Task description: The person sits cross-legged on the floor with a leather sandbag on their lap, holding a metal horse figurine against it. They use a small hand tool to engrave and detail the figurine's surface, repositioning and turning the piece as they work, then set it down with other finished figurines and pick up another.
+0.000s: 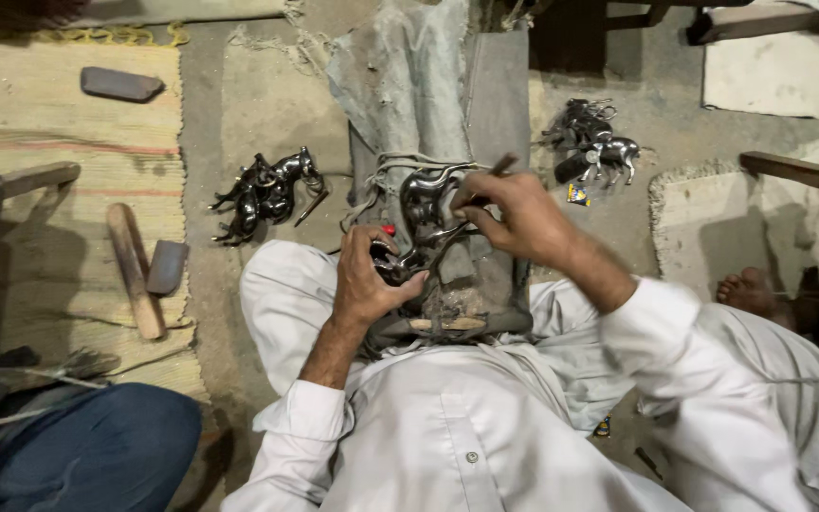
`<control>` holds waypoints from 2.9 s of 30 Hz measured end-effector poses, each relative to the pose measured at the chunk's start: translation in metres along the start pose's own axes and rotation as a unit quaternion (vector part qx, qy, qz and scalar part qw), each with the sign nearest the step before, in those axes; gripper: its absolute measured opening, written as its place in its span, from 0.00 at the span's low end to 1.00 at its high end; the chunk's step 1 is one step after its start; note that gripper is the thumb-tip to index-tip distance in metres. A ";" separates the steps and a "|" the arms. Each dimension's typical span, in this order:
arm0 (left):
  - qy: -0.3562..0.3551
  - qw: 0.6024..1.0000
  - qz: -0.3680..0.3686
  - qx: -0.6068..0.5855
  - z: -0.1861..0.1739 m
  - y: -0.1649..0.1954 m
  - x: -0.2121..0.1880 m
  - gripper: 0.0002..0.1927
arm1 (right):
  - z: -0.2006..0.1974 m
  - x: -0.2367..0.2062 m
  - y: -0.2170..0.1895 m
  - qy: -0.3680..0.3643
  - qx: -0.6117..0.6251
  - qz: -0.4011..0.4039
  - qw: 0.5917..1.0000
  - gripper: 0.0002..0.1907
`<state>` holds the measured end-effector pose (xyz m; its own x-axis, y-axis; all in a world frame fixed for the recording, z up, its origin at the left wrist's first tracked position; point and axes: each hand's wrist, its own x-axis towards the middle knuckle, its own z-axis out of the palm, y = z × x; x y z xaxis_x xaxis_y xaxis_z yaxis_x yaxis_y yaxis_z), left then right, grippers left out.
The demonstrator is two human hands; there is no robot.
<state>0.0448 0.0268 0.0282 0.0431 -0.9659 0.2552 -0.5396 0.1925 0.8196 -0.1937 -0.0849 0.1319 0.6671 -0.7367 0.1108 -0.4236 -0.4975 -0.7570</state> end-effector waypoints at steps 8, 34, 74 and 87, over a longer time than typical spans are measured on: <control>0.029 0.999 0.021 0.027 0.006 0.013 -0.006 0.35 | 0.068 -0.015 -0.007 0.323 0.155 0.100 0.928 0.06; 0.026 0.999 0.026 0.019 0.007 0.016 -0.007 0.35 | 0.072 -0.006 -0.011 0.299 0.087 0.128 0.942 0.04; -0.030 0.996 0.077 0.044 -0.007 0.001 0.016 0.35 | 0.023 -0.008 -0.002 0.066 -0.041 -0.037 0.996 0.08; -0.041 0.996 0.062 0.049 -0.010 0.002 0.019 0.35 | -0.003 0.015 -0.006 -0.105 -0.064 -0.046 0.991 0.12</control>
<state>0.0530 0.0106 0.0403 -0.0949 -0.9475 0.3055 -0.6163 0.2969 0.7294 -0.1830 -0.0946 0.1400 0.8135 -0.5809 0.0291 -0.4202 -0.6215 -0.6612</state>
